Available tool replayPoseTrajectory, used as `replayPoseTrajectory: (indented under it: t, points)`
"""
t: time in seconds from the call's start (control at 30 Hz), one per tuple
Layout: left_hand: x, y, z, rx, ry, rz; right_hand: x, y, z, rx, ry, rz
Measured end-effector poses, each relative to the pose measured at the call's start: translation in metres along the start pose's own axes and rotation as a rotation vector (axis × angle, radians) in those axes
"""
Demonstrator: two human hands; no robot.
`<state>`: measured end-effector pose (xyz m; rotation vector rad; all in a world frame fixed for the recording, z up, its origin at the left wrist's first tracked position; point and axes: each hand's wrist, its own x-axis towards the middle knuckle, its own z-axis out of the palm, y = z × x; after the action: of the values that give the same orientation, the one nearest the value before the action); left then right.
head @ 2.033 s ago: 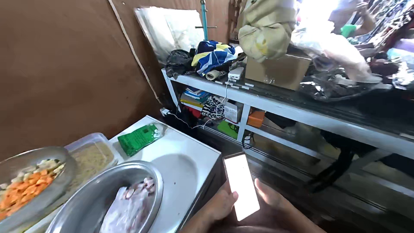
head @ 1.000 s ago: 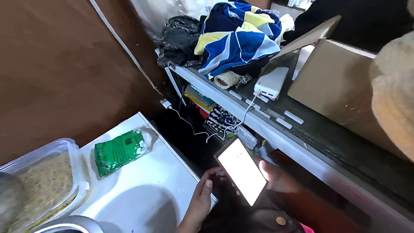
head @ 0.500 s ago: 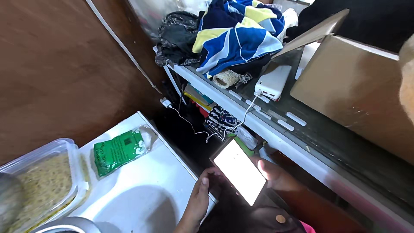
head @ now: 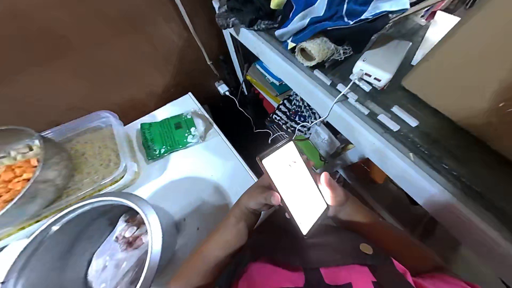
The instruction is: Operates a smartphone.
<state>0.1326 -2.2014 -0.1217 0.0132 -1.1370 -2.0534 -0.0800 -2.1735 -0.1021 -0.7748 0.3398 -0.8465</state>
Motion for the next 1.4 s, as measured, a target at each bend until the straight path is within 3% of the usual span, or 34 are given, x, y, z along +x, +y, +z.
replayPoseTrajectory:
  t: [0.27, 0.5, 0.63, 0.93, 1.03, 1.13, 1.33, 1.4]
  points:
    - [-0.02, -0.005, 0.002, -0.177, 0.001, 0.088, -0.002, 0.01, 0.047, 0.1, 0.081, 0.032]
    - [-0.039, -0.018, 0.009, -0.206, -0.055, 0.011, -0.024, 0.036, 0.053, 0.167, 0.002, -0.016]
    - [-0.053, -0.03, 0.016, -0.249, -0.056, -0.033, -0.039, 0.049, 0.069, 0.148, 0.181, -0.023]
    - [-0.077, -0.032, 0.028, -0.319, -0.123, -0.098, -0.054, 0.075, 0.102, 0.091, 0.342, -0.117]
    - [-0.079, -0.032, 0.031, -0.371, -0.173, -0.116, -0.062, 0.083, 0.104, 0.045, 0.308, -0.109]
    - [-0.075, -0.027, 0.034, -0.376, -0.224, -0.156, -0.068, 0.091, 0.103, 0.035, 0.165, -0.159]
    - [-0.061, -0.027, 0.047, -0.378, -0.29, -0.198, -0.072, 0.095, 0.102, 0.193, -0.065, -0.406]
    - [-0.055, -0.029, 0.051, -0.345, -0.295, -0.185, -0.075, 0.089, 0.1, 0.184, -0.06, -0.395]
